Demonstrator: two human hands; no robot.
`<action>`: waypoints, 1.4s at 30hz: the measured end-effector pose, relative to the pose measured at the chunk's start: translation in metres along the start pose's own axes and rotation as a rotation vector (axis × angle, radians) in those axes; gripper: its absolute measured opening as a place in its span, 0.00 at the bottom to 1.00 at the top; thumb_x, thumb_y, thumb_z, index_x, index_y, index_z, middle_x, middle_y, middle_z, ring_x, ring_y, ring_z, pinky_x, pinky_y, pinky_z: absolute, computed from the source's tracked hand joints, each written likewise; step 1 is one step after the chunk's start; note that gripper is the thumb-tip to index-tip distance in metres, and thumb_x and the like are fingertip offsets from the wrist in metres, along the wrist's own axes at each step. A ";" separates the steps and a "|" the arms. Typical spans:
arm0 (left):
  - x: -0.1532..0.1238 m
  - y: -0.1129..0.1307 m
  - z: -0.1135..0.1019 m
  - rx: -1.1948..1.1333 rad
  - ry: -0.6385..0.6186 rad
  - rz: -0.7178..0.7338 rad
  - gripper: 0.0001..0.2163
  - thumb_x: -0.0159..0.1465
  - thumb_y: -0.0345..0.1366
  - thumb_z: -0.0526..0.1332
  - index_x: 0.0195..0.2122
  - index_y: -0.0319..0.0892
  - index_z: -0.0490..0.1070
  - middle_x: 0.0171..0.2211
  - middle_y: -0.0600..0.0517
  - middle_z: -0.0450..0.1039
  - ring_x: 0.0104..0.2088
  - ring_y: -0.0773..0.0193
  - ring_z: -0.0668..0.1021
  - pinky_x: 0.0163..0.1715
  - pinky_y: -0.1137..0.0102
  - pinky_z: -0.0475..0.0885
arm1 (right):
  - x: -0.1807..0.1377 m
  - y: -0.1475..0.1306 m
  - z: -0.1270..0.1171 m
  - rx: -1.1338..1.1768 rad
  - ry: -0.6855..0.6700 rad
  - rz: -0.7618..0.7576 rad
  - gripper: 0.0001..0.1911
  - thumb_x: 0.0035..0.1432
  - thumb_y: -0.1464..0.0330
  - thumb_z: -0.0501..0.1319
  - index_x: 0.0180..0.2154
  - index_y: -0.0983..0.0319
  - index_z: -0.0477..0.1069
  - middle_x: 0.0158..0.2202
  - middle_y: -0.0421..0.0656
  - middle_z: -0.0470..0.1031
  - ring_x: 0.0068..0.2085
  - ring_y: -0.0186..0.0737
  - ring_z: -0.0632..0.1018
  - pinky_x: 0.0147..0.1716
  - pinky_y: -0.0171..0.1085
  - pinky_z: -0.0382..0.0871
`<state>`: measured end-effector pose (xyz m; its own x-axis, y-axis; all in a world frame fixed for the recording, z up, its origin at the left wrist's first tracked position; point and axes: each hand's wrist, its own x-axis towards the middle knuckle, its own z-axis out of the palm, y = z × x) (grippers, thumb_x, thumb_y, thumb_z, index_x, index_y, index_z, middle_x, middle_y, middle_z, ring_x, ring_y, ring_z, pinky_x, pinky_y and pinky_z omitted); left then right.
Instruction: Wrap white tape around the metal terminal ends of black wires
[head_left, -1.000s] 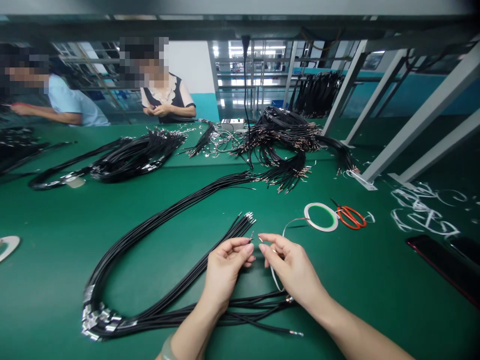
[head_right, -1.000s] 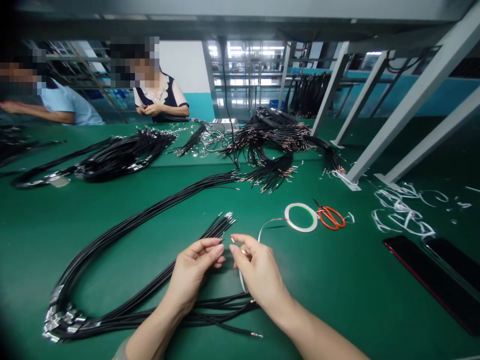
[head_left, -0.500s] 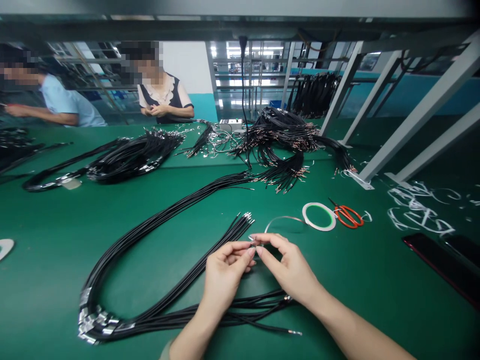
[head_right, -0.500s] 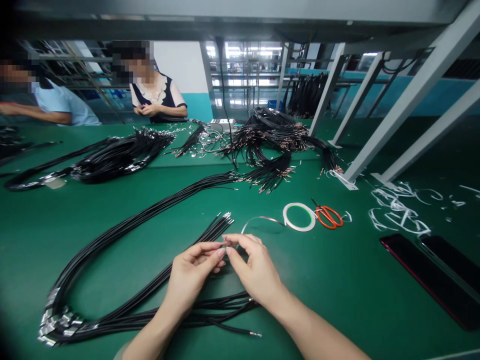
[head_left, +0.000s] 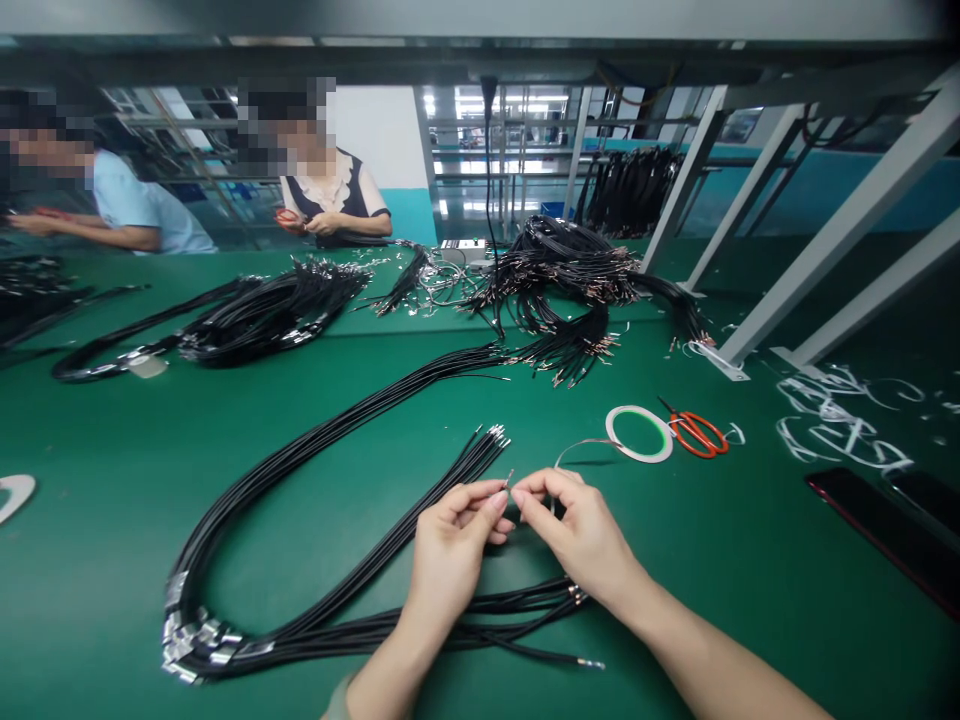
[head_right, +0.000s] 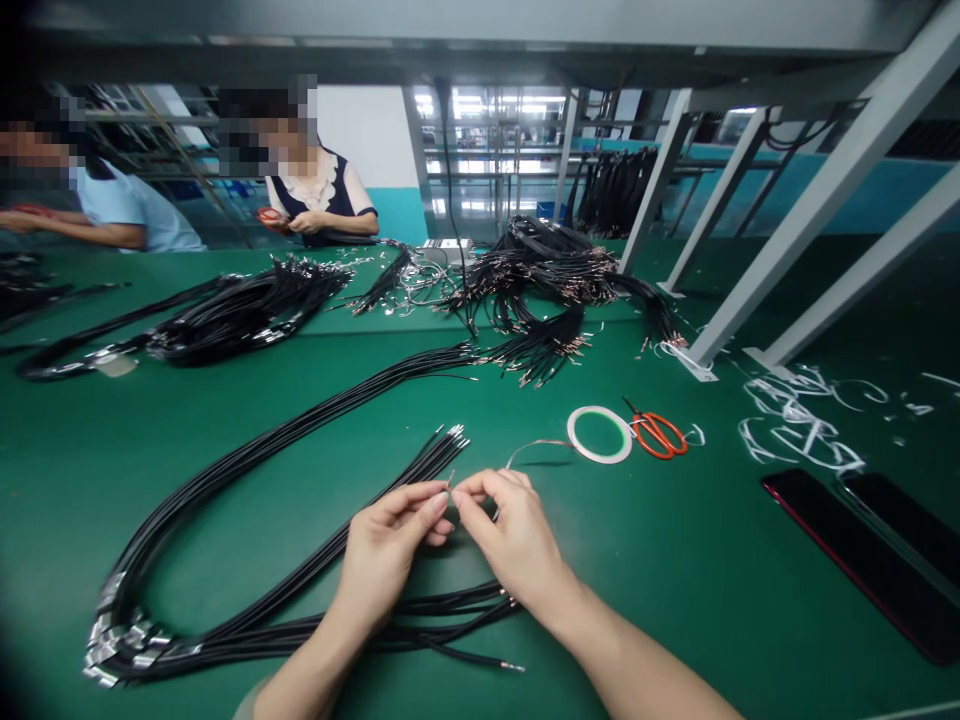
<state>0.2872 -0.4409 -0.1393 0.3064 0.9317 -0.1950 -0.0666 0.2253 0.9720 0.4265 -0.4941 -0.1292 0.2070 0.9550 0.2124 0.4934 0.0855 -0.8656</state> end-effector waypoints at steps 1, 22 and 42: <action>0.000 0.000 0.000 -0.026 -0.003 -0.020 0.12 0.51 0.36 0.69 0.35 0.35 0.77 0.20 0.51 0.77 0.21 0.68 0.76 0.22 0.77 0.73 | 0.000 0.000 0.000 -0.007 -0.003 -0.002 0.07 0.61 0.68 0.57 0.32 0.59 0.73 0.30 0.39 0.76 0.36 0.41 0.74 0.39 0.37 0.63; 0.001 0.001 -0.005 -0.264 -0.109 -0.208 0.12 0.53 0.32 0.69 0.38 0.34 0.75 0.21 0.54 0.73 0.21 0.74 0.73 0.22 0.80 0.72 | 0.002 0.004 0.003 0.094 -0.039 0.056 0.10 0.62 0.67 0.55 0.31 0.61 0.72 0.28 0.39 0.75 0.33 0.37 0.74 0.35 0.35 0.63; 0.001 -0.001 -0.005 -0.088 -0.092 -0.125 0.11 0.52 0.35 0.70 0.32 0.33 0.74 0.22 0.50 0.77 0.21 0.67 0.78 0.23 0.76 0.75 | 0.000 0.004 0.003 0.084 -0.017 0.048 0.09 0.61 0.67 0.57 0.30 0.60 0.72 0.28 0.38 0.76 0.33 0.37 0.74 0.37 0.36 0.62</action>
<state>0.2829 -0.4392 -0.1412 0.4024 0.8658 -0.2973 -0.1045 0.3661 0.9247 0.4257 -0.4932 -0.1340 0.2140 0.9631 0.1631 0.4108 0.0628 -0.9096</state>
